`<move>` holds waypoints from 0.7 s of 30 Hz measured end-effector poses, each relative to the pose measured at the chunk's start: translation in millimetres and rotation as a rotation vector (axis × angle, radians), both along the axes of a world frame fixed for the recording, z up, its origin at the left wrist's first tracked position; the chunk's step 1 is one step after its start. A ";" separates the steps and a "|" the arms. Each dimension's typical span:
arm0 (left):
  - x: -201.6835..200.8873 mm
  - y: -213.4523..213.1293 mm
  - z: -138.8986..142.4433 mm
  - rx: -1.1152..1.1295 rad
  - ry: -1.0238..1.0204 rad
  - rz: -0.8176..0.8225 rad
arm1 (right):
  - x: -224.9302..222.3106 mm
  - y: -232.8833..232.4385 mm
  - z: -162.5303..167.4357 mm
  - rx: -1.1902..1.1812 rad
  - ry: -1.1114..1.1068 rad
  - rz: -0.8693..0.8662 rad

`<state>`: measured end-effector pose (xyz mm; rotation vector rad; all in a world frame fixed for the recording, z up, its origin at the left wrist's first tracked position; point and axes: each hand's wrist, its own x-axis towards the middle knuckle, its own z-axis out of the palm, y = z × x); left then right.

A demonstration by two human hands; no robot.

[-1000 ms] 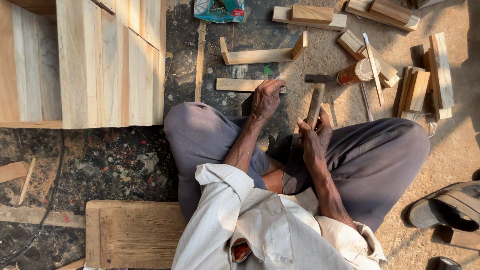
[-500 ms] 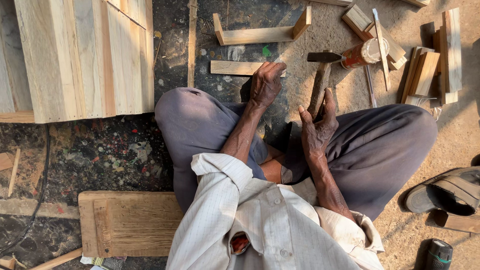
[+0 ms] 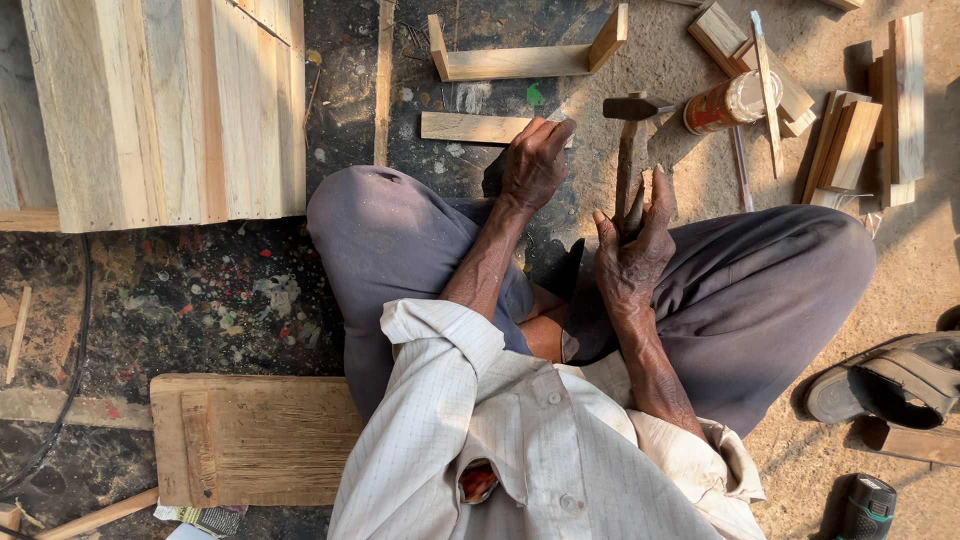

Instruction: The person assembles a small wooden box by hammering nails into wooden pieces. They apply glue to the joints, position the pieces, and secure them with a hammer.

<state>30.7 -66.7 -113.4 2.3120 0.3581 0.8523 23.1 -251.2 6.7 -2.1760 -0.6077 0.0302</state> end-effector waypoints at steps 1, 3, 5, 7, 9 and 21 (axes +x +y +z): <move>-0.2 -0.4 0.4 -0.025 0.032 -0.002 | -0.7 1.2 1.9 -0.012 -0.005 0.013; -0.6 -0.8 1.4 -0.071 0.093 -0.006 | -1.4 4.2 5.3 -0.035 -0.018 0.039; -0.6 -0.7 2.9 -0.052 0.088 -0.016 | -0.7 6.7 8.2 -0.093 -0.137 0.097; 0.0 -0.3 4.6 -0.046 0.085 -0.021 | 1.3 8.5 9.0 -0.194 -0.130 0.124; 0.8 0.0 6.2 -0.059 0.087 -0.020 | 3.0 8.6 6.6 -0.344 0.005 0.120; 2.8 -0.3 10.0 -0.102 0.012 0.004 | 8.5 2.9 -17.6 -0.268 -0.090 0.154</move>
